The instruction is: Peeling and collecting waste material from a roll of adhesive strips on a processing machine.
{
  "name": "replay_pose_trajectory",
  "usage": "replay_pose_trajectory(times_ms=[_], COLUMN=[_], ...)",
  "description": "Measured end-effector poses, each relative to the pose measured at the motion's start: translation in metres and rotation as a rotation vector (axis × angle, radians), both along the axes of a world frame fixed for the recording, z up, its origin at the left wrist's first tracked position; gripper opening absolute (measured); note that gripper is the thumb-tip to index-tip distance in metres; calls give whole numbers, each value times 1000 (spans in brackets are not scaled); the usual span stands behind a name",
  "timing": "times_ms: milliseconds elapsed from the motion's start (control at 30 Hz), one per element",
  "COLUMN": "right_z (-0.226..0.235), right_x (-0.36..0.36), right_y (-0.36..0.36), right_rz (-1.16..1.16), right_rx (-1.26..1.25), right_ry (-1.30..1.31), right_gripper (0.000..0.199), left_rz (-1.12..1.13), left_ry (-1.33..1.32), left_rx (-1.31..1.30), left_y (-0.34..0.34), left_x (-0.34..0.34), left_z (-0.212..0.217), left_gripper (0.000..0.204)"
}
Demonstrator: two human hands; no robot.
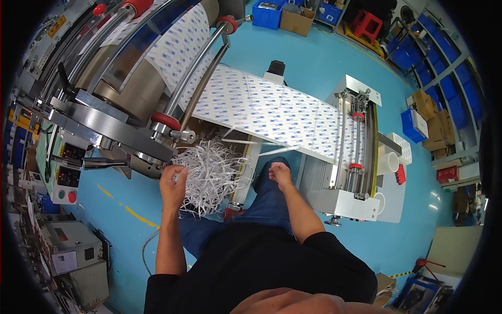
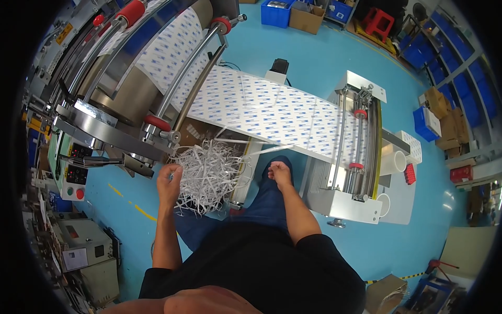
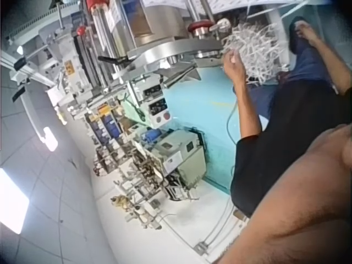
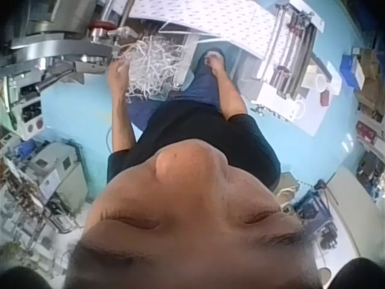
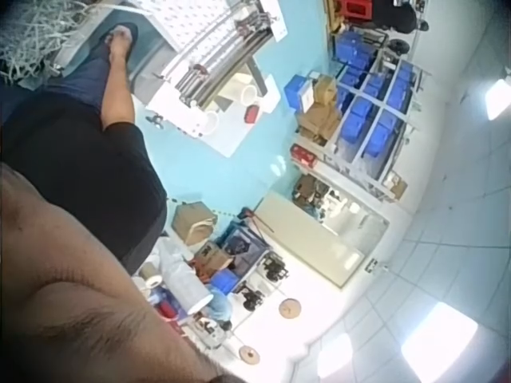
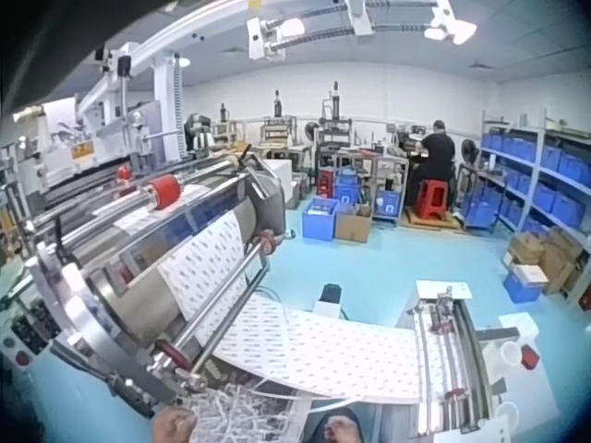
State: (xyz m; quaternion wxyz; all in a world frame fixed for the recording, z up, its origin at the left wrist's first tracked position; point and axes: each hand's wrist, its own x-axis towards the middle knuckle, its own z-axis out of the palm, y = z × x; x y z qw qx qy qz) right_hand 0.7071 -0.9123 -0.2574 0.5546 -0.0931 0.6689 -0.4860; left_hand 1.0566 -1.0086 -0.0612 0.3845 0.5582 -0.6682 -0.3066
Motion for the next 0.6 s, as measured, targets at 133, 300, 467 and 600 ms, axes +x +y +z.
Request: replay_pose_trajectory(times_ms=[133, 300, 467, 600], right_z=[-1, -7, 3, 56], right_x=[34, 71, 81, 127], right_y=[-33, -69, -84, -121], right_rz=[4, 23, 43, 174], right_rx=[-3, 1, -39, -269], right_ry=[-9, -6, -61, -249], right_gripper=[13, 14, 15, 27], left_rz=[-9, 39, 124, 181], left_ry=[30, -92, 158, 409], left_rx=[4, 32, 231, 381], left_y=[-29, -52, -43, -42], left_x=[43, 109, 149, 160], left_z=[-3, -25, -74, -84], left_gripper=[7, 8, 10, 13])
